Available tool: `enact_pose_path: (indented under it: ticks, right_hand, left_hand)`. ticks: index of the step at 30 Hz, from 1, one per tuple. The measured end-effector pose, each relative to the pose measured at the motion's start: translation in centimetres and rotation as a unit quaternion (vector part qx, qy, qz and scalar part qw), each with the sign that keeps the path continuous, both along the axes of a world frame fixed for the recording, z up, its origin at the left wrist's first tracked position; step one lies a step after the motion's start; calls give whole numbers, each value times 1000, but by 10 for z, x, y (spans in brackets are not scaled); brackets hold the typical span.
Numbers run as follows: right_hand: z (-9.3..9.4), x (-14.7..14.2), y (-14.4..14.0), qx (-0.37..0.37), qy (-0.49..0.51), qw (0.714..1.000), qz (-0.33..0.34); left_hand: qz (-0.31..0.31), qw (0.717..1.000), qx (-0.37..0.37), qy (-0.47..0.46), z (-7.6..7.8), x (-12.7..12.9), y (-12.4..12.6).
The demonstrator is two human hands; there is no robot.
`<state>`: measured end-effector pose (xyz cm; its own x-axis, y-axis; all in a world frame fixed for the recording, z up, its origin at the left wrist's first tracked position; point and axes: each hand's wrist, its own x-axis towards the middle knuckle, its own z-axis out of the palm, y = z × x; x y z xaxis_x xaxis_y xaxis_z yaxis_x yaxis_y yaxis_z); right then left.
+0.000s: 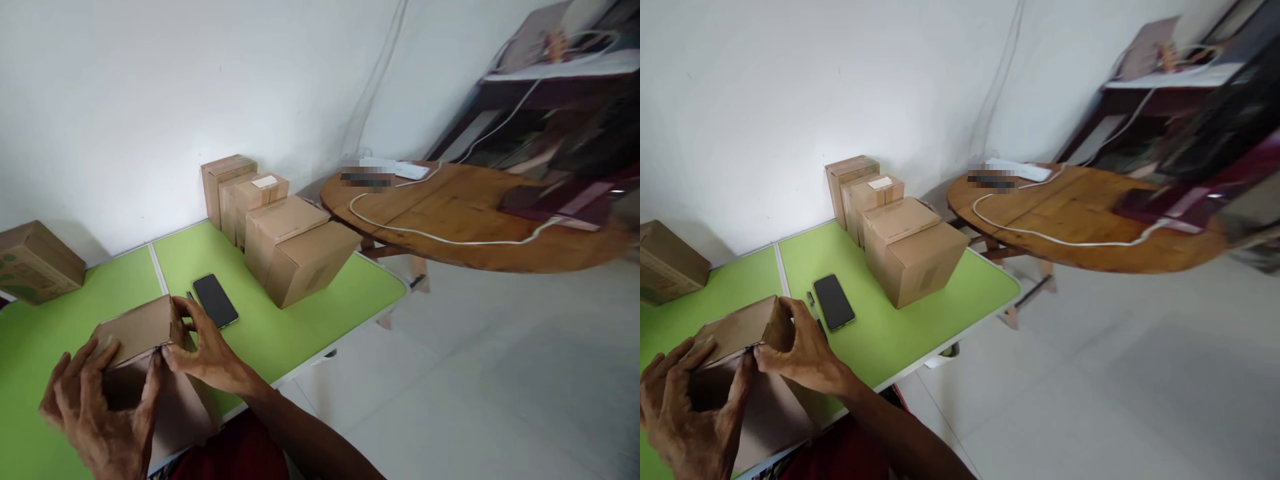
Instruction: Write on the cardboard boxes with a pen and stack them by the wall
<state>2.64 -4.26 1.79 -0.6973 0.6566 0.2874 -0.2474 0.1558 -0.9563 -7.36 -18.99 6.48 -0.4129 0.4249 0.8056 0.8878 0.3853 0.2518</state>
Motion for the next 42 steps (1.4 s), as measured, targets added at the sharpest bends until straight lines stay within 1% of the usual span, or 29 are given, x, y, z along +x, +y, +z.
enact_pose_path:
  ticks: [5, 7, 8, 9, 10, 11, 12, 13, 15, 16, 17, 18, 20, 22, 24, 27, 29, 32, 35, 37, 38, 39, 40, 41, 42]
  right_hand:
    - [16, 1, 6, -32, -8, 999, 39]
    - [15, 5, 13, -52, -17, 996, 70]
    - [11, 9, 19, -61, -24, 995, 79]
    - [5, 12, 25, -65, -32, 995, 73]
    - [-2, 16, 32, -58, -47, 996, 49]
    - [-11, 19, 39, -32, -80, 996, 5]
    - [-19, 23, 47, 6, -128, 990, -50]
    - [-28, 26, 53, 48, -184, 976, -106]
    - [-41, 30, 62, 115, -290, 931, -190]
    - [-44, 30, 63, 132, -326, 913, -209]
    - [-46, 30, 63, 140, -346, 903, -213]
    - [-46, 27, 61, 145, -357, 900, -205]
    - [-42, 18, 53, 165, -380, 895, -167]
    - [-37, 2, 45, 175, -408, 889, -115]
    - [-35, -16, 41, 171, -439, 879, -79]
    - [-37, -37, 42, 154, -457, 873, -66]
    - [-39, -40, 49, 134, -442, 884, -68]
    - [-37, -27, 62, 86, -372, 921, -76]
    - [-23, -5, 67, 41, -257, 961, -94]
    - [-8, 7, 60, -16, -115, 990, -78]
    - [-1, 11, 53, -52, -31, 997, -54]
    - [7, 14, 45, -85, 51, 995, -23]
    - [13, 15, 37, -112, 115, 987, 6]
    - [19, 16, 28, -126, 154, 980, 27]
    - [23, 15, 20, -127, 164, 978, 34]
  left_hand:
    - [15, 1000, 13, 20, -5, 1, 9]
    - [31, 999, -1, 8, -7, -1, 8]
    - [39, 999, -13, -2, -7, -3, 6]
    - [44, 999, -28, -9, -6, -6, 4]
    - [45, 998, -43, -13, -5, -9, 2]
    - [42, 997, -55, -15, -4, -12, -1]
    - [36, 997, -63, -15, -3, -15, -4]
    - [30, 997, -68, -14, -3, -17, -6]
    - [17, 997, -71, -8, -3, -20, -8]
    - [13, 997, -71, 0, -4, -21, -8]
    - [12, 997, -69, 11, -5, -22, -7]
    - [13, 998, -65, 23, -7, -22, -6]
    - [19, 997, -58, 42, -11, -24, -4]
    - [28, 997, -62, 45, -15, -27, -2]
    - [35, 997, -63, 39, -17, -31, 0]
    - [35, 998, -51, 32, -18, -33, 3]
    - [34, 998, -53, 29, -19, -33, 4]
    - [32, 997, -57, 33, -19, -31, 5]
    - [23, 997, -61, 51, -17, -28, 6]
    - [21, 996, -65, 59, -15, -26, 8]
    - [22, 996, -67, 61, -15, -25, 8]
    - [23, 996, -67, 63, -14, -24, 9]
    - [23, 995, -68, 63, -14, -24, 10]
    - [24, 995, -67, 63, -14, -23, 11]
    - [25, 995, -67, 63, -14, -23, 11]
